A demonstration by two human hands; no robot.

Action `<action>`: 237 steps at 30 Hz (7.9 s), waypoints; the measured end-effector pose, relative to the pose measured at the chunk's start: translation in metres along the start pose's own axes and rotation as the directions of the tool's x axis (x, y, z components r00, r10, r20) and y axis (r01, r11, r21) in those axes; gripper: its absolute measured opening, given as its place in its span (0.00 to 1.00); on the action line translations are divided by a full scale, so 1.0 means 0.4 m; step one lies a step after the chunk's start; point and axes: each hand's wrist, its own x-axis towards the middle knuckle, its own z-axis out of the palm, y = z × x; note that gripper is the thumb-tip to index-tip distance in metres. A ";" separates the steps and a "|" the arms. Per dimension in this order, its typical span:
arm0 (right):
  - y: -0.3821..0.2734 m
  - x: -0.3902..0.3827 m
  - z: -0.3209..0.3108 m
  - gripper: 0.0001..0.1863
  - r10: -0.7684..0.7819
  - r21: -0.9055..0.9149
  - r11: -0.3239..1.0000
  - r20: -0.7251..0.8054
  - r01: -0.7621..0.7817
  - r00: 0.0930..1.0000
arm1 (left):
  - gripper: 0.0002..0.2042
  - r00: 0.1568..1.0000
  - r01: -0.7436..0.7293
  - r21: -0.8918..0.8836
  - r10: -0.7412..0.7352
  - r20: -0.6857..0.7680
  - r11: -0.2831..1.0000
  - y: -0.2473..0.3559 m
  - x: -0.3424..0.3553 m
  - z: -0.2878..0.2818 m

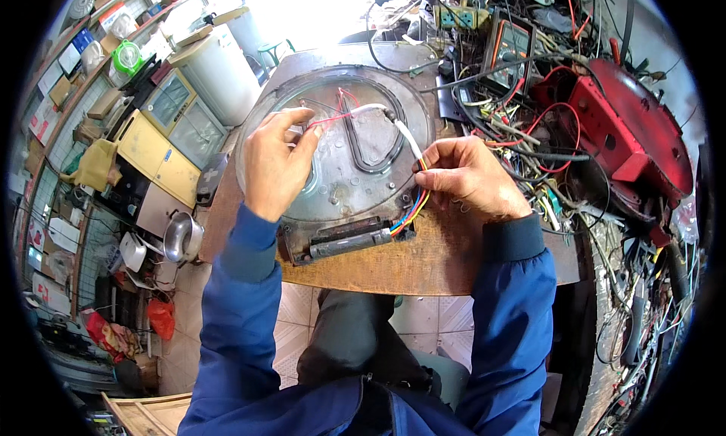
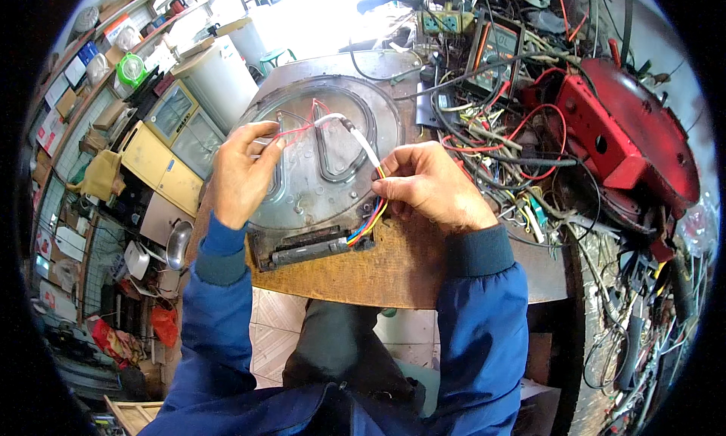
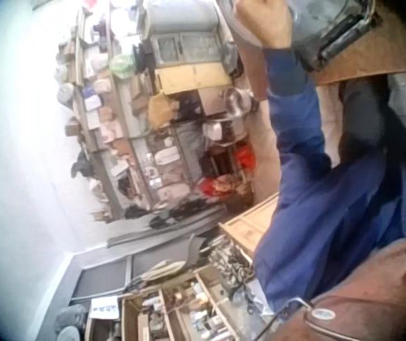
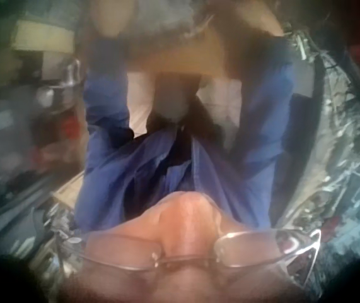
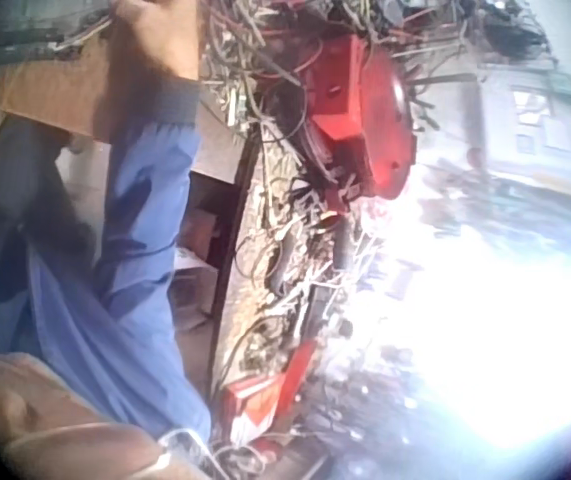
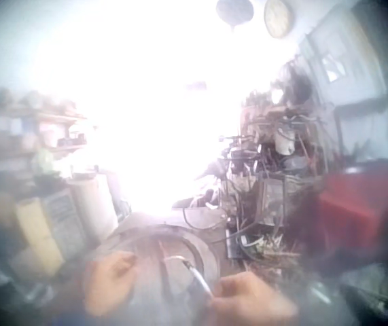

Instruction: The person works on a circular metal heating element, using a multimeter to test the electrical continuity of the heating coils. They then use a screwdriver to open a small black plastic component and manipulate the internal wires.

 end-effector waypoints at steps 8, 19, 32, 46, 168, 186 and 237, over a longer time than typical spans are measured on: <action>0.024 0.012 -0.004 0.06 -0.060 0.027 0.998 0.056 0.059 0.997 | 0.07 0.843 -0.065 -0.065 0.089 0.530 0.996 0.188 -0.127 -0.036; 0.039 0.025 -0.006 0.12 -0.096 0.075 0.993 0.023 0.095 0.995 | 0.06 0.754 0.091 -0.048 -0.038 0.656 0.995 0.204 -0.131 0.024; 0.027 0.018 -0.016 0.04 -0.059 0.059 0.997 0.089 0.054 0.994 | 0.06 0.615 0.560 -0.196 -0.245 0.750 0.805 0.174 -0.113 -0.005; 0.056 0.038 -0.005 0.05 -0.063 -0.077 0.995 -0.050 0.059 0.997 | 0.09 0.584 0.593 -0.189 -0.257 0.770 0.782 0.192 -0.113 -0.004; 0.091 -0.180 0.123 0.07 -0.361 -0.367 0.885 -0.150 0.287 0.920 | 0.06 0.887 -0.323 -0.109 0.341 0.312 0.940 0.166 -0.220 0.012; 0.073 -0.180 0.134 0.07 -0.394 -0.403 0.849 -0.050 0.343 0.918 | 0.07 0.892 -0.298 -0.165 0.336 0.303 0.940 0.147 -0.227 0.007; 0.115 -0.170 0.123 0.06 -0.280 -0.341 0.922 -0.262 0.183 0.924 | 0.09 0.922 -0.199 -0.026 0.196 0.334 0.980 0.173 -0.223 0.021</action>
